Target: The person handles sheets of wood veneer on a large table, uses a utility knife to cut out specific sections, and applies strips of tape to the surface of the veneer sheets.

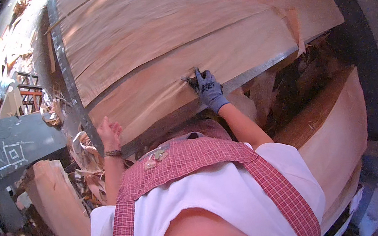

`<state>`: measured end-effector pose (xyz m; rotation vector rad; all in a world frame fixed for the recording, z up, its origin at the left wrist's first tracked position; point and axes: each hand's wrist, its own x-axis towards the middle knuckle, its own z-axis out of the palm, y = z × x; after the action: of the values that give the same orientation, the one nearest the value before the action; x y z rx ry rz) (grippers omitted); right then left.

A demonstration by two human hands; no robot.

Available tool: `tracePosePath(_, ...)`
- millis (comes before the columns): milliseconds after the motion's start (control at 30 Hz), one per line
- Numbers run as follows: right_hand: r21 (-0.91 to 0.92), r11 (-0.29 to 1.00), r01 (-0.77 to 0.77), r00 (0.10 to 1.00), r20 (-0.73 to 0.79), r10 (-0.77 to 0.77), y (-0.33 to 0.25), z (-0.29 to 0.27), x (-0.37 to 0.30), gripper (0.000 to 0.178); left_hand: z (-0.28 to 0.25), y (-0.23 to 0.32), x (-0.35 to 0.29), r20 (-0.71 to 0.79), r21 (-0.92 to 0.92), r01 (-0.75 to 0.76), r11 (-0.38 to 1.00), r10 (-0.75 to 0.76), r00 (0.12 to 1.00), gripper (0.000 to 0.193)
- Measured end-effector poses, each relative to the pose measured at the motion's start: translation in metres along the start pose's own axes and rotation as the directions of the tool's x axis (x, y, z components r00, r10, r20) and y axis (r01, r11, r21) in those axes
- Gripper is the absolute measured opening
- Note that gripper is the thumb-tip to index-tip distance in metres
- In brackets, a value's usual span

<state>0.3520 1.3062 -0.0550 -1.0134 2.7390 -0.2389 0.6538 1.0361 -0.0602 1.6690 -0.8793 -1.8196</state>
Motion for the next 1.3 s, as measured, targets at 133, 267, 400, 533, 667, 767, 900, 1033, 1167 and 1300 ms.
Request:
tracePosePath(133,0.001,0.999,-0.038,0.999,0.016,0.038,-0.019,-0.008,0.007,0.071,-0.006,0.037,0.009,-0.010,0.171,-0.118,0.978,0.122,0.993,0.045)
tracePosePath(267,-0.033,0.999,-0.038,0.999,0.036,0.039,-0.025,-0.012,0.009,0.068,-0.007,0.042,0.010,0.050,0.265,-0.187,0.946,0.180,0.982,0.043)
tracePosePath(400,0.031,0.999,-0.027,1.000,0.017,0.027,-0.024,-0.009,0.012,0.069,0.012,0.060,0.012,0.220,0.328,-0.457,0.827,0.403,0.888,0.035)
tracePosePath(533,0.149,0.986,0.074,0.992,-0.115,-0.057,-0.001,-0.015,0.000,0.068,0.084,0.167,-0.038,0.458,0.201,-0.838,0.508,0.707,0.538,0.038)
tracePosePath(667,0.267,0.950,0.160,0.969,-0.226,-0.099,-0.014,-0.035,0.013,0.053,0.148,0.279,-0.120,0.471,-0.202,-0.925,0.321,0.860,0.196,0.057)
tracePosePath(767,0.333,0.871,0.362,0.890,-0.401,-0.217,-0.039,-0.077,0.046,0.042,0.192,0.324,-0.166,0.442,-0.262,-0.919,0.295,0.883,0.158,0.056)
tracePosePath(900,0.278,0.686,0.673,0.642,-0.680,-0.355,-0.099,-0.179,0.065,0.025,0.208,0.321,-0.169,0.357,-0.084,-0.988,0.131,0.929,0.093,0.030)
tracePosePath(1033,0.186,0.439,0.879,0.368,-0.850,-0.377,-0.176,-0.300,0.057,0.020,0.186,0.265,-0.178,0.295,0.201,-0.961,-0.189,0.947,-0.125,0.022)
tracePosePath(1167,0.082,0.154,0.985,0.122,-0.955,-0.271,-0.268,-0.399,0.052,0.028,0.152,0.207,-0.168,0.317,0.248,-0.951,-0.186,0.943,-0.101,0.011)
tracePosePath(1300,0.156,-0.060,0.986,0.134,-0.954,-0.269,-0.314,-0.469,0.038,0.025,0.135,0.147,-0.145,0.498,0.232,-0.947,-0.223,0.864,-0.081,0.008)
